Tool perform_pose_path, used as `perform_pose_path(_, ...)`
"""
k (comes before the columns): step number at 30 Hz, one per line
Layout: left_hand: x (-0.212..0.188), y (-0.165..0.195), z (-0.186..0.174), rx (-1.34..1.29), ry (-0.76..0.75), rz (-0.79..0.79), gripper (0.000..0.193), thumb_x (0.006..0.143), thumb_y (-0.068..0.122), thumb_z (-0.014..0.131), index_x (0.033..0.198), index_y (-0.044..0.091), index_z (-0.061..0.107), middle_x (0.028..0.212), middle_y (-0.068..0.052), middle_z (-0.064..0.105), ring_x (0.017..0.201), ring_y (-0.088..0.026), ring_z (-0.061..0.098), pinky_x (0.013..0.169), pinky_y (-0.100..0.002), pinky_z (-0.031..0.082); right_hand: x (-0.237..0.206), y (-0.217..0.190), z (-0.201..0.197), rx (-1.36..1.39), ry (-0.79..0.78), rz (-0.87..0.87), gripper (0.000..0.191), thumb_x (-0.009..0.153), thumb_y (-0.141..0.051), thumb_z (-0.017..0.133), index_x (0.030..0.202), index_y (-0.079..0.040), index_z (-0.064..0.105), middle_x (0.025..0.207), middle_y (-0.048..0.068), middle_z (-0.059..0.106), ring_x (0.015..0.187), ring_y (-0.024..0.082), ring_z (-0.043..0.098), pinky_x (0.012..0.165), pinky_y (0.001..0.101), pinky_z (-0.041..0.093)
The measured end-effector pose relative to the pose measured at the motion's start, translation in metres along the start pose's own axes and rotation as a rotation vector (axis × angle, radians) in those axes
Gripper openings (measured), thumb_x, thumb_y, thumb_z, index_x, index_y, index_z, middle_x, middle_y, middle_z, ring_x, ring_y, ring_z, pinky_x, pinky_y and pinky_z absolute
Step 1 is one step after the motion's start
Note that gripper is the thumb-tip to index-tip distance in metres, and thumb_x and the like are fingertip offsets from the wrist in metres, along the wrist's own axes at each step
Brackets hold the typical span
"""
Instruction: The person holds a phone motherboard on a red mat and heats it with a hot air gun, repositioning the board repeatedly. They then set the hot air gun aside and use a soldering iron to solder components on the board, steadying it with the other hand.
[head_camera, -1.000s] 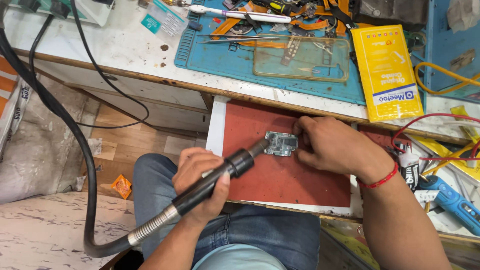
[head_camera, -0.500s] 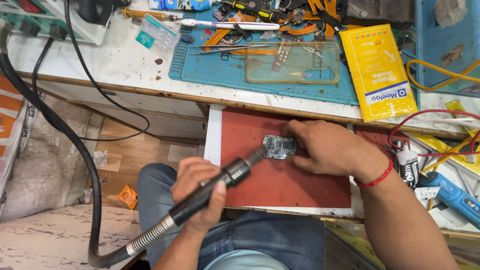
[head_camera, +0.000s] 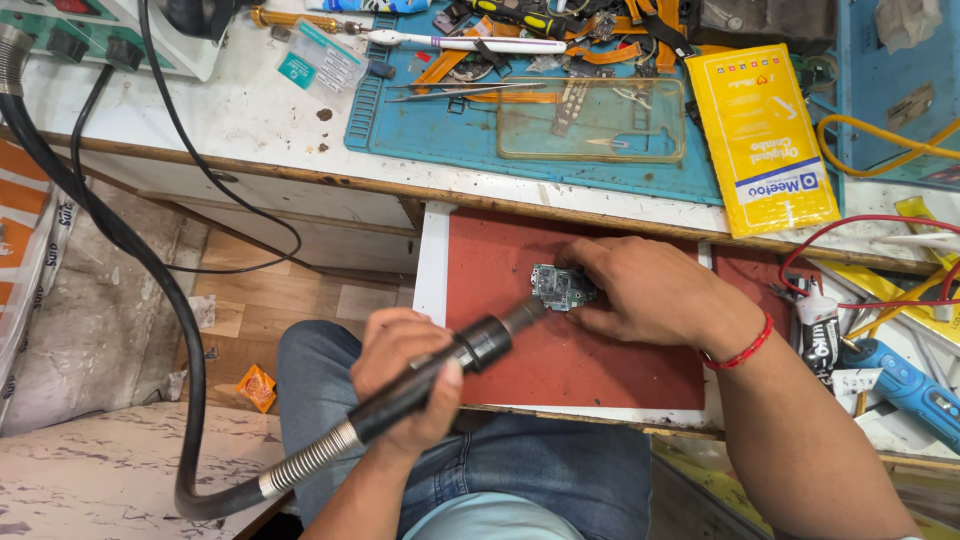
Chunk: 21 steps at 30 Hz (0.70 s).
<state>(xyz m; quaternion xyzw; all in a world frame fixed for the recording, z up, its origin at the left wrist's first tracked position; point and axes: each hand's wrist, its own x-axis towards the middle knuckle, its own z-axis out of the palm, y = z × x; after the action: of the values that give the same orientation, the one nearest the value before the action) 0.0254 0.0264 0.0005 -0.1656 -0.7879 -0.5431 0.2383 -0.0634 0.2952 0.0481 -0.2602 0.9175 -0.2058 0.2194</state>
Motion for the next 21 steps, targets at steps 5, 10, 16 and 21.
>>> perform_pose_path(5, -0.0009, -0.0007, -0.0012, 0.029, 0.023, 0.006, 0.02, 0.085, 0.024, 0.07, 0.09, 0.004, 0.066, 0.087, -0.01, 0.07, 0.087, -0.025, 0.068, 0.095, -0.042, 0.056, 0.0002, -0.0006, 0.0, 0.011, 0.005, -0.006, 0.058, 0.074, -0.025, 0.075, 0.127, -0.007, 0.058, 0.1, 0.018, 0.072, 0.095, 0.038, 0.069, 0.082, 0.048, 0.054)
perform_pose_path(10, -0.0029, -0.0021, 0.0011, 0.021, 0.027, 0.021, 0.022, 0.086, 0.027, 0.071, 0.09, 0.006, 0.067, 0.086, -0.008, 0.071, 0.086, -0.024, 0.07, 0.092, -0.04, 0.056, -0.0001, -0.0016, -0.0003, 0.005, -0.015, 0.02, 0.057, 0.075, -0.026, 0.075, 0.127, -0.008, 0.058, 0.098, 0.018, 0.072, 0.094, 0.038, 0.069, 0.082, 0.048, 0.054)
perform_pose_path(16, -0.0024, 0.0003, 0.0004, 0.035, 0.002, 0.046, 0.022, 0.086, 0.027, 0.071, 0.089, 0.006, 0.067, 0.086, -0.009, 0.071, 0.088, -0.026, 0.069, 0.09, -0.04, 0.056, 0.0005, -0.0027, -0.0008, -0.007, -0.007, 0.019, 0.059, 0.074, -0.026, 0.075, 0.128, -0.009, 0.059, 0.099, 0.018, 0.072, 0.094, 0.038, 0.068, 0.082, 0.0482, 0.053)
perform_pose_path(21, -0.0008, -0.0027, 0.0001, -0.018, 0.017, 0.044, 0.02, 0.085, 0.025, 0.069, 0.088, 0.006, 0.066, 0.082, -0.006, 0.071, 0.081, -0.02, 0.071, 0.094, -0.041, 0.057, 0.0003, -0.0024, -0.0023, 0.012, 0.025, -0.052, 0.057, 0.073, -0.023, 0.075, 0.126, -0.008, 0.061, 0.101, 0.016, 0.072, 0.093, 0.038, 0.068, 0.081, 0.0483, 0.053)
